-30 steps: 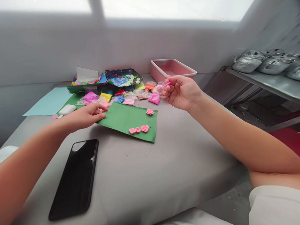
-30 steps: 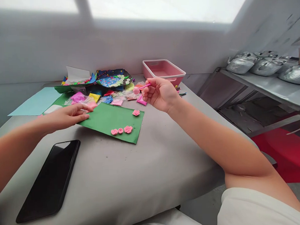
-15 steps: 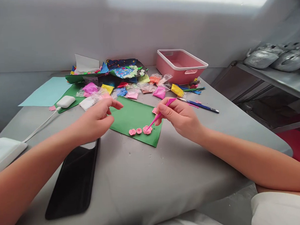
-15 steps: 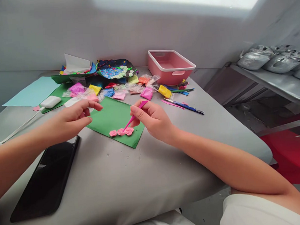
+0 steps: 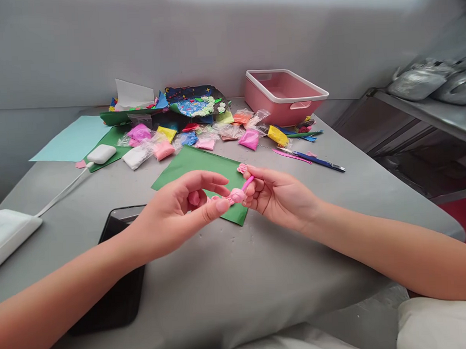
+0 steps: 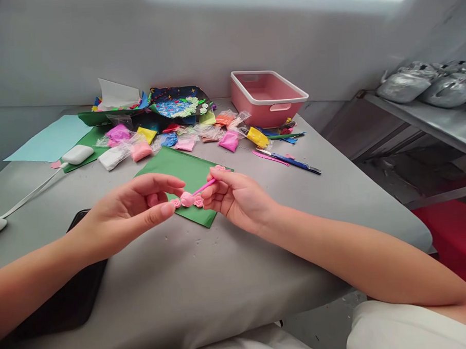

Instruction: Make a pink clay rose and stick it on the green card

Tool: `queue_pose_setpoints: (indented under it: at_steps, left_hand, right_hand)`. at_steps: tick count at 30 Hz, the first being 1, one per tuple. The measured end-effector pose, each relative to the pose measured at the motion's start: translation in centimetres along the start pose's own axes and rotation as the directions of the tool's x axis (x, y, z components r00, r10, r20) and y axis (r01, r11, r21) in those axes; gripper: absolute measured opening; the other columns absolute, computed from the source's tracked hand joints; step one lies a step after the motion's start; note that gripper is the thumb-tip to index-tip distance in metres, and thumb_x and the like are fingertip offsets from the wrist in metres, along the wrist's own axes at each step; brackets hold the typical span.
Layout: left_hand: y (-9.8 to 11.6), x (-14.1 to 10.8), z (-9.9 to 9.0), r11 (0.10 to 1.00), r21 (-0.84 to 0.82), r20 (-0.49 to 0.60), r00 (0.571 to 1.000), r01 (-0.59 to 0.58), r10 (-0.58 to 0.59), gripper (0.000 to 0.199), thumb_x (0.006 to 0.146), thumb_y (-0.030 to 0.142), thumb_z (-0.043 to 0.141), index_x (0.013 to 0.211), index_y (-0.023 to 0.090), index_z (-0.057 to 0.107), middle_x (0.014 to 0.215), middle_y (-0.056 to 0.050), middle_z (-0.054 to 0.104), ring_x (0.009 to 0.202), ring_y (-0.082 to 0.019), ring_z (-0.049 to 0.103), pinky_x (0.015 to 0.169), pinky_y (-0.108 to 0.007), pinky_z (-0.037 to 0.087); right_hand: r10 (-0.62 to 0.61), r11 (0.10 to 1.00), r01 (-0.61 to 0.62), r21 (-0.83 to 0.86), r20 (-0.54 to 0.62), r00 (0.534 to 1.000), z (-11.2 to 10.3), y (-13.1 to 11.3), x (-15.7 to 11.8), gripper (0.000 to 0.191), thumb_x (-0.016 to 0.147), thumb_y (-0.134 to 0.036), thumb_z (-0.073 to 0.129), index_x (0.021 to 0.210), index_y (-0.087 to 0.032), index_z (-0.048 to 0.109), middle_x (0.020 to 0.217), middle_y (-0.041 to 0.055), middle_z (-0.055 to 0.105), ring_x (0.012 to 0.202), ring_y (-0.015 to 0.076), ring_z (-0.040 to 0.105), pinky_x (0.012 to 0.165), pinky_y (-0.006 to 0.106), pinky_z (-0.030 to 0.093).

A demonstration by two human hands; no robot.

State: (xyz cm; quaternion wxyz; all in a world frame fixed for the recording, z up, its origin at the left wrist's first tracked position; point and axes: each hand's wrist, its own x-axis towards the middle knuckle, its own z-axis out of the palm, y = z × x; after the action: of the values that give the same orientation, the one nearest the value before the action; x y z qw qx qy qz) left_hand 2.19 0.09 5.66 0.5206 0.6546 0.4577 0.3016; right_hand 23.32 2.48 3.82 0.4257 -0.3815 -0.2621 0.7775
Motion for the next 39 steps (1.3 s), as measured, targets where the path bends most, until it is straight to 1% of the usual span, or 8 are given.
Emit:
queue_pose_setpoints:
  at_steps: [3, 7, 13, 19, 27, 31, 36, 39]
  left_hand:
    - [-0.1, -0.2, 0.7, 1.0, -0.023, 0.032, 0.999, -0.016, 0.017, 0.045, 0.079, 0.046, 0.076, 0.117, 0.024, 0.066, 0.091, -0.002, 0.063, 0.061, -0.009, 0.041, 0.053, -0.023, 0.041]
    - [-0.1, -0.3, 1.1, 0.997, -0.066, 0.045, 0.998, -0.03, 0.033, 0.039, 0.08, 0.042, 0.077, 0.112, 0.023, 0.067, 0.088, -0.001, 0.062, 0.063, -0.009, 0.04, 0.055, -0.022, 0.042]
    - [-0.1, -0.4, 1.0, 0.998, -0.042, 0.022, 0.998, -0.049, 0.05, 0.03, 0.079, 0.04, 0.078, 0.101, 0.022, 0.068, 0.085, 0.0, 0.06, 0.065, -0.01, 0.041, 0.058, -0.022, 0.043]
    - [-0.3, -0.4, 0.7, 0.997, -0.044, 0.005, 0.998, -0.055, 0.055, 0.03, 0.076, 0.039, 0.081, 0.096, 0.022, 0.067, 0.079, 0.001, 0.058, 0.063, -0.01, 0.038, 0.055, -0.021, 0.041]
    - [-0.5, -0.6, 0.6, 0.998, -0.029, 0.023, 0.998, -0.053, 0.053, 0.033, 0.074, 0.038, 0.083, 0.099, 0.023, 0.068, 0.082, 0.001, 0.057, 0.065, -0.01, 0.039, 0.058, -0.022, 0.044]
    - [-0.6, -0.6, 0.6, 0.999, -0.015, 0.032, 0.998, -0.049, 0.049, 0.034, 0.075, 0.04, 0.083, 0.1, 0.023, 0.069, 0.078, 0.002, 0.055, 0.065, -0.011, 0.039, 0.058, -0.022, 0.043]
    - [-0.4, -0.4, 0.7, 0.996, -0.081, 0.071, 0.997, 0.022, -0.016, 0.038, 0.075, 0.043, 0.082, 0.103, 0.021, 0.069, 0.079, 0.001, 0.06, 0.06, -0.008, 0.038, 0.053, -0.021, 0.04]
    - [-0.1, -0.4, 0.9, 0.974, -0.182, 0.109, 0.987, 0.138, -0.12, 0.037, 0.078, 0.047, 0.077, 0.102, 0.02, 0.071, 0.083, -0.002, 0.067, 0.062, -0.009, 0.049, 0.055, -0.021, 0.042]
  right_hand:
    - [-0.026, 0.999, 0.028, -0.022, 0.081, 0.996, -0.3, 0.5, -0.3, 0.021, 0.094, -0.028, 0.058, 0.078, -0.016, 0.065, 0.055, -0.0002, 0.069, 0.054, 0.0127, 0.066, 0.061, 0.024, 0.056]
    - [-0.065, 0.995, 0.075, -0.07, 0.135, 0.989, -0.5, 0.7, -0.4, 0.025, 0.091, -0.032, 0.064, 0.072, -0.016, 0.063, 0.057, 0.0015, 0.071, 0.056, 0.0128, 0.067, 0.062, 0.024, 0.057]
    - [-0.113, 0.988, 0.127, -0.086, 0.152, 0.982, -0.1, 0.8, -0.7, 0.029, 0.092, -0.032, 0.064, 0.069, -0.015, 0.063, 0.057, 0.003, 0.072, 0.053, 0.0114, 0.067, 0.06, 0.022, 0.057]
    - [-0.13, 0.983, 0.149, -0.109, 0.164, 0.978, -0.1, 0.8, -0.7, 0.027, 0.086, -0.035, 0.071, 0.071, -0.015, 0.063, 0.058, 0.0031, 0.073, 0.054, 0.0117, 0.068, 0.061, 0.021, 0.057]
    - [-0.173, 0.957, 0.212, -0.2, 0.195, 0.965, -0.1, 0.9, -0.9, 0.033, 0.082, -0.045, 0.075, 0.072, -0.017, 0.061, 0.058, 0.0032, 0.072, 0.058, 0.014, 0.069, 0.063, 0.024, 0.056]
    - [-0.261, 0.935, 0.292, -0.202, 0.166, 0.951, -0.2, 0.8, -1.0, 0.032, 0.082, -0.044, 0.076, 0.072, -0.017, 0.062, 0.058, 0.0028, 0.072, 0.058, 0.0122, 0.069, 0.063, 0.021, 0.055]
    - [-0.353, 0.896, 0.376, -0.236, 0.136, 0.926, -0.3, 0.7, -1.0, 0.032, 0.083, -0.046, 0.075, 0.073, -0.018, 0.062, 0.059, 0.0005, 0.069, 0.059, 0.0118, 0.067, 0.065, 0.023, 0.056]
    - [-0.433, 0.837, 0.457, -0.303, 0.145, 0.89, -0.2, 0.9, -1.3, 0.034, 0.08, -0.051, 0.077, 0.074, -0.02, 0.062, 0.061, -0.0015, 0.066, 0.06, 0.0133, 0.067, 0.066, 0.027, 0.057]
